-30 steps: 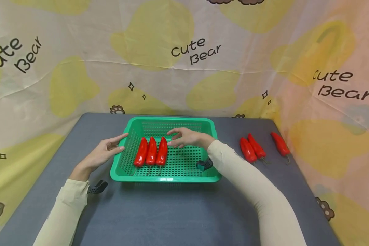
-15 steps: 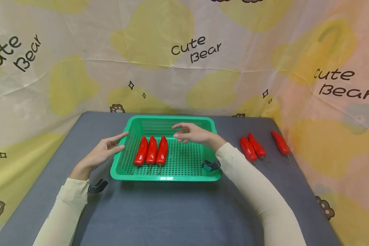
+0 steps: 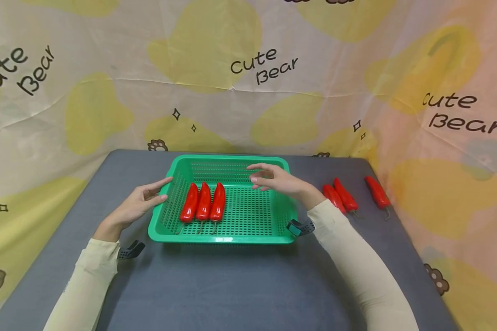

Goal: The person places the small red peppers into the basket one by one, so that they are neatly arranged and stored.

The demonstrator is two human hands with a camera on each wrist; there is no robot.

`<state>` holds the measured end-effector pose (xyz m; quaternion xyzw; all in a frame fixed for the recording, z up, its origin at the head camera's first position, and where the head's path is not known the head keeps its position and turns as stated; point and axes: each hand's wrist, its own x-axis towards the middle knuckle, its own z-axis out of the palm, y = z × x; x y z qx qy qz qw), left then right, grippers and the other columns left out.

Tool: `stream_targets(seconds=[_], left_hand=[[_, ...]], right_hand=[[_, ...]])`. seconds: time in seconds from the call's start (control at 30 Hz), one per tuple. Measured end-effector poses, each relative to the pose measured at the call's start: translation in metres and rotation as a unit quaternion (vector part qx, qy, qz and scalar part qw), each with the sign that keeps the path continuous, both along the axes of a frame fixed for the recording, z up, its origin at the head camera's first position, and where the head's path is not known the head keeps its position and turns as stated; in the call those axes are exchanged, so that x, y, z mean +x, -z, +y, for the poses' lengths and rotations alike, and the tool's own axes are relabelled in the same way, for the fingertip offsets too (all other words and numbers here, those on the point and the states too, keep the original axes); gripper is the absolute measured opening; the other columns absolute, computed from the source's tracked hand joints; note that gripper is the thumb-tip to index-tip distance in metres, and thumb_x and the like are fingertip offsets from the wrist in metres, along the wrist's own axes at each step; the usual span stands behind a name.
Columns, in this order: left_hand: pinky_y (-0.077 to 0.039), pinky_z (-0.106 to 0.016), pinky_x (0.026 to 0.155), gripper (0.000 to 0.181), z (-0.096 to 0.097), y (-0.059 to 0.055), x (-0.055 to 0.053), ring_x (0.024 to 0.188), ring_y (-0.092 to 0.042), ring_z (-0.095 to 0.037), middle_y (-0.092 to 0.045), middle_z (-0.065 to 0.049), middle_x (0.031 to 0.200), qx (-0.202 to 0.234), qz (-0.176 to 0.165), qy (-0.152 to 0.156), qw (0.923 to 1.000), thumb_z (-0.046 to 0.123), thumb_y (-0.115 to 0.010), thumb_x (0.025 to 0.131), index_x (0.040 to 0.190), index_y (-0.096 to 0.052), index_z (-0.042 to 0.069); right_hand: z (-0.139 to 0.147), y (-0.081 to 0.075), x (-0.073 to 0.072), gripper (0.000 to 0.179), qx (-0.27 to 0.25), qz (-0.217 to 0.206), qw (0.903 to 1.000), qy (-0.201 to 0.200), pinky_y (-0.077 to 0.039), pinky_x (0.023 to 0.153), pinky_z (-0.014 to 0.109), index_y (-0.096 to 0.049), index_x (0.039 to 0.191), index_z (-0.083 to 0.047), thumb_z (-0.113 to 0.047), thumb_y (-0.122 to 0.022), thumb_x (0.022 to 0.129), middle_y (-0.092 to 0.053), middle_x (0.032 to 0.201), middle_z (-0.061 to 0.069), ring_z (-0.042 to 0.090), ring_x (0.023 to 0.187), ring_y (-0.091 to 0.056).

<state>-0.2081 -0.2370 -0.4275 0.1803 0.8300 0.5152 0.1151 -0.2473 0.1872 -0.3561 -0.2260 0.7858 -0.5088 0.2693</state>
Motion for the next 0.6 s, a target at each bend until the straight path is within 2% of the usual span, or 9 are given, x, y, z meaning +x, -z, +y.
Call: stream_targets(seconds=[0.13,0.2,0.33,0.5,0.6], left_hand=[[-0.051,-0.034,0.100,0.059,-0.001,0.001,0.000,0.135,-0.047,-0.036,-0.029,-0.011,0.159,-0.002,0.003,0.000,1.0000,0.031,-0.055,0.099,0.153,-0.032,0.021],[-0.051,-0.031,0.099,0.060,-0.001,0.001,0.000,0.134,-0.047,-0.036,-0.030,-0.012,0.159,0.001,0.002,0.002,1.0000,0.030,-0.055,0.099,0.153,-0.032,0.020],[-0.052,-0.029,0.097,0.060,-0.001,0.001,-0.001,0.133,-0.048,-0.036,-0.030,-0.012,0.159,0.007,-0.002,0.005,1.0000,0.030,-0.055,0.099,0.153,-0.032,0.020],[-0.051,-0.030,0.098,0.060,-0.002,0.001,-0.001,0.135,-0.047,-0.035,-0.029,-0.011,0.160,0.005,-0.001,0.004,1.0000,0.030,-0.056,0.099,0.153,-0.032,0.021],[-0.051,-0.027,0.098,0.060,-0.002,0.001,-0.001,0.135,-0.047,-0.035,-0.030,-0.010,0.160,0.006,-0.003,0.002,1.0000,0.031,-0.056,0.098,0.152,-0.032,0.022]], right_hand=[[0.009,0.001,0.002,0.046,-0.013,0.002,0.9999,-0.001,-0.042,0.108,0.052,-0.041,0.144,-0.023,-0.030,-0.053,0.100,-0.048,0.146,0.008,0.021,0.115,-0.063],[0.013,0.001,0.002,0.047,-0.018,0.003,0.9998,0.000,-0.043,0.107,0.050,-0.040,0.145,-0.022,-0.030,-0.053,0.100,-0.047,0.146,0.010,0.026,0.118,-0.062],[0.020,-0.001,0.003,0.053,-0.024,0.007,0.9997,0.006,-0.049,0.102,0.039,-0.036,0.148,-0.017,-0.032,-0.053,0.100,-0.044,0.147,0.017,0.036,0.123,-0.057],[0.028,-0.008,0.005,0.057,-0.037,0.005,0.9992,0.015,-0.050,0.098,0.029,-0.030,0.151,-0.013,-0.031,-0.052,0.101,-0.039,0.149,0.022,0.031,0.124,-0.057],[0.034,-0.012,0.006,0.056,-0.042,0.012,0.9988,0.023,-0.050,0.099,0.029,-0.030,0.151,-0.014,-0.030,-0.050,0.101,-0.041,0.148,0.020,0.026,0.123,-0.058]])
